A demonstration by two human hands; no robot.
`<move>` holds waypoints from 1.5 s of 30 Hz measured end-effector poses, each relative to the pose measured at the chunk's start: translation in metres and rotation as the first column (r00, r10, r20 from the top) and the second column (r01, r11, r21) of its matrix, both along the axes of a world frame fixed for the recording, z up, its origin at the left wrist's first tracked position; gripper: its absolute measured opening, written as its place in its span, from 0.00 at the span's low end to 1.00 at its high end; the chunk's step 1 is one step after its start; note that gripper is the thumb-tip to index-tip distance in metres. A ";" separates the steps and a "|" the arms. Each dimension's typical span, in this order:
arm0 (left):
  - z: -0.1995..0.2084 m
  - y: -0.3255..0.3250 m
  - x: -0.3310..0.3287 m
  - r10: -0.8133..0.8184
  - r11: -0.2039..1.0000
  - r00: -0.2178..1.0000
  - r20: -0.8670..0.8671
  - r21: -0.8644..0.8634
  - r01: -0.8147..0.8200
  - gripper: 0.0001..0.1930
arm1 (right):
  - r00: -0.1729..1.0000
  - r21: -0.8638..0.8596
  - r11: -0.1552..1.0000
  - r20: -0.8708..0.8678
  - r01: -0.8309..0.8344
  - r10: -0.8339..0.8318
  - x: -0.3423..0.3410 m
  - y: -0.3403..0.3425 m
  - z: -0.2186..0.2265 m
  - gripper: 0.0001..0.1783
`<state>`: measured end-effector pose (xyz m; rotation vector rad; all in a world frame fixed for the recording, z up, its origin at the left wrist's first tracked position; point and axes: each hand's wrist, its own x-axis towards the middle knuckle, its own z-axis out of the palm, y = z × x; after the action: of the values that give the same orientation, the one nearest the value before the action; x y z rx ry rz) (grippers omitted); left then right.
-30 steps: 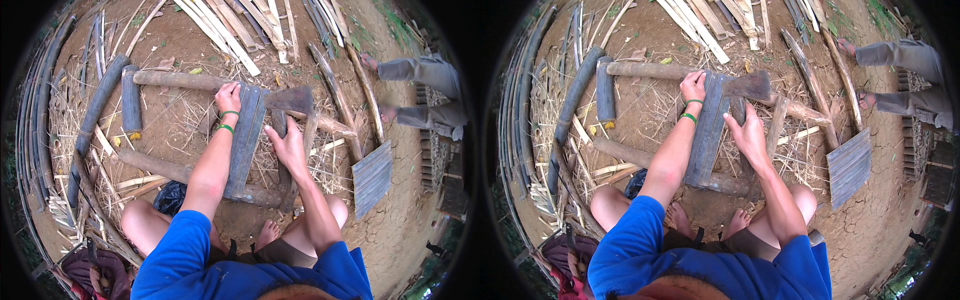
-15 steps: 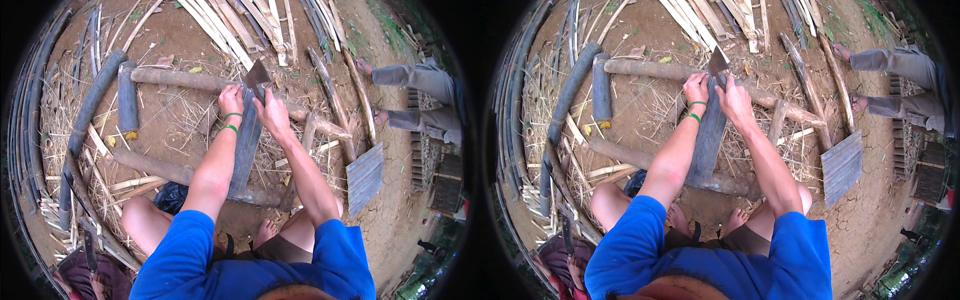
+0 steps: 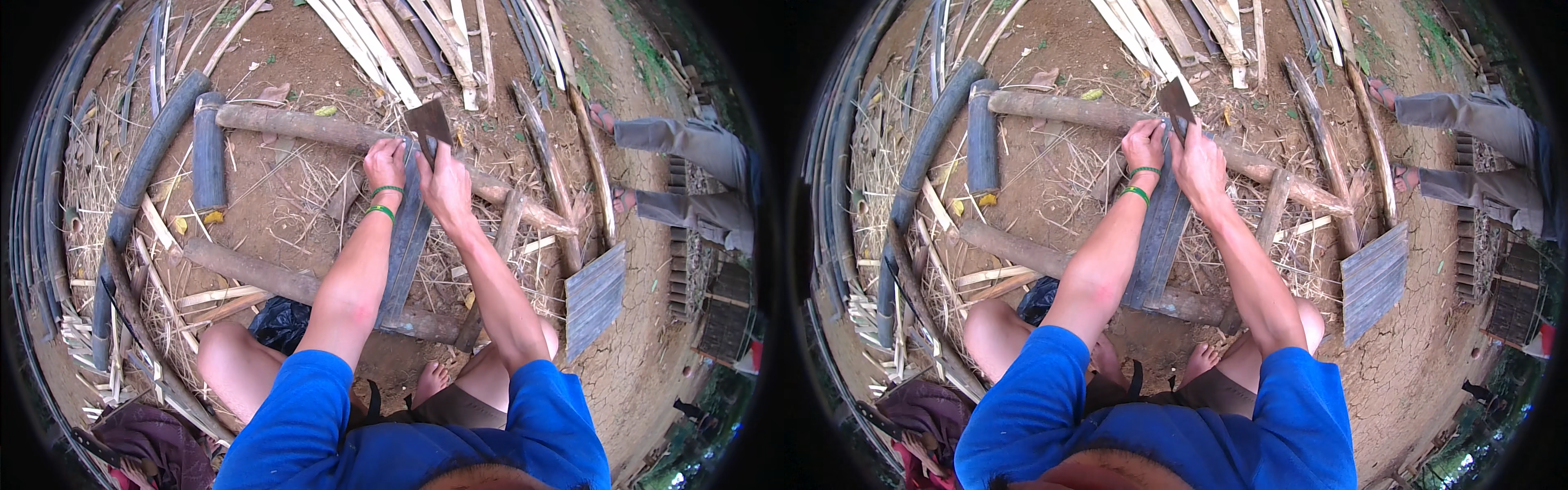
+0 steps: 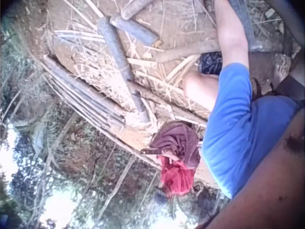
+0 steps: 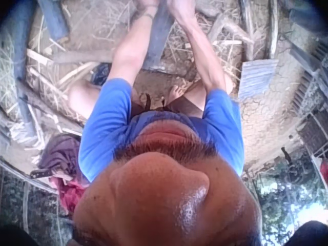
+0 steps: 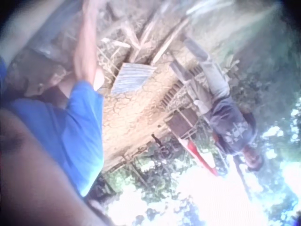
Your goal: The person assembles a wooden structure using planks and a machete. They position a plank on a frame, use the machete to split a piece of wood, and then fit the split piece into the structure. Another person assists by holding the structure steady.
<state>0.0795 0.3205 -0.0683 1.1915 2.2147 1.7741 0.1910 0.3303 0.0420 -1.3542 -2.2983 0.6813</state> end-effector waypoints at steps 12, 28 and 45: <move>0.006 -0.006 -0.007 -0.056 0.991 0.998 0.010 -0.123 0.057 0.13 | 0.999 -0.088 0.995 0.001 0.045 -0.045 0.017 -0.005 0.012 0.23; 0.038 -0.111 0.041 0.093 0.481 0.995 0.033 -0.876 -0.016 0.29 | 0.988 -0.029 0.997 -0.131 0.077 -0.081 0.022 -0.006 0.046 0.21; 0.037 -0.106 0.038 0.140 0.438 0.990 -0.020 -0.895 -0.080 0.28 | 0.956 0.024 0.999 -0.291 0.048 -0.039 0.003 0.016 0.043 0.21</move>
<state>0.1170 0.2149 -0.0312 0.6881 2.5998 0.3415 0.1944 0.3458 0.0854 -1.1981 -2.0319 0.7714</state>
